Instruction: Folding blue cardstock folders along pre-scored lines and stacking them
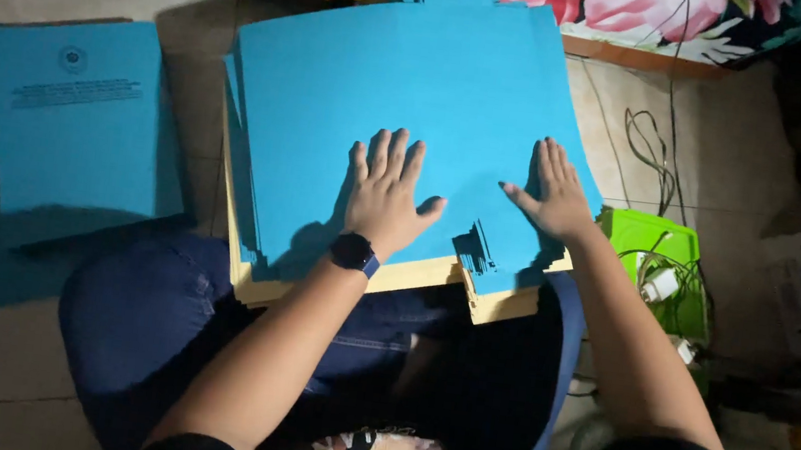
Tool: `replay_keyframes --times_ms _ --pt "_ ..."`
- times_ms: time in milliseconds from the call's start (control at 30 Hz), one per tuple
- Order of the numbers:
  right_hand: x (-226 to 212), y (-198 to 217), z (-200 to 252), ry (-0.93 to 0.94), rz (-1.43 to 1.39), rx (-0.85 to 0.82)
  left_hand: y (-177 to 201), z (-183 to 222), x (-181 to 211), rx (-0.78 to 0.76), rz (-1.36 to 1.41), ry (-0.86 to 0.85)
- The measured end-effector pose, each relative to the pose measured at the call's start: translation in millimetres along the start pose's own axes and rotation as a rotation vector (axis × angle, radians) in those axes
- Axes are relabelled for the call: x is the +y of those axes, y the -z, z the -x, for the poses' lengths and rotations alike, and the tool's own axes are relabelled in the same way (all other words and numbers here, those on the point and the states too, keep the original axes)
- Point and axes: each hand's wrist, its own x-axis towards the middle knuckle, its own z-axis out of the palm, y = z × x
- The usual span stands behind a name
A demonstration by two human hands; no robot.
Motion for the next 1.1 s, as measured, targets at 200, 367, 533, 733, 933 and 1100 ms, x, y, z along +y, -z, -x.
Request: replay_keyframes --times_ms 200,367,533,733,933,1100 --pt "-27 -10 30 -0.039 0.112 0.060 7 2 3 0.007 0.010 -0.016" --pt "-89 10 56 0.010 0.025 0.062 16 4 5 -0.032 0.008 -0.031" --pt "-33 -16 24 -0.113 -0.028 0.178 16 4 4 -0.051 0.008 -0.032" --pt "-37 -20 27 -0.089 -0.053 0.219 6 -2 3 -0.015 -0.042 -0.003" --pt "-12 -42 0 -0.074 -0.011 0.271 -5 2 -3 0.044 -0.013 0.014" --pt "4 -69 -2 0.057 0.140 0.444 -28 -4 -15 0.057 0.077 -0.106"
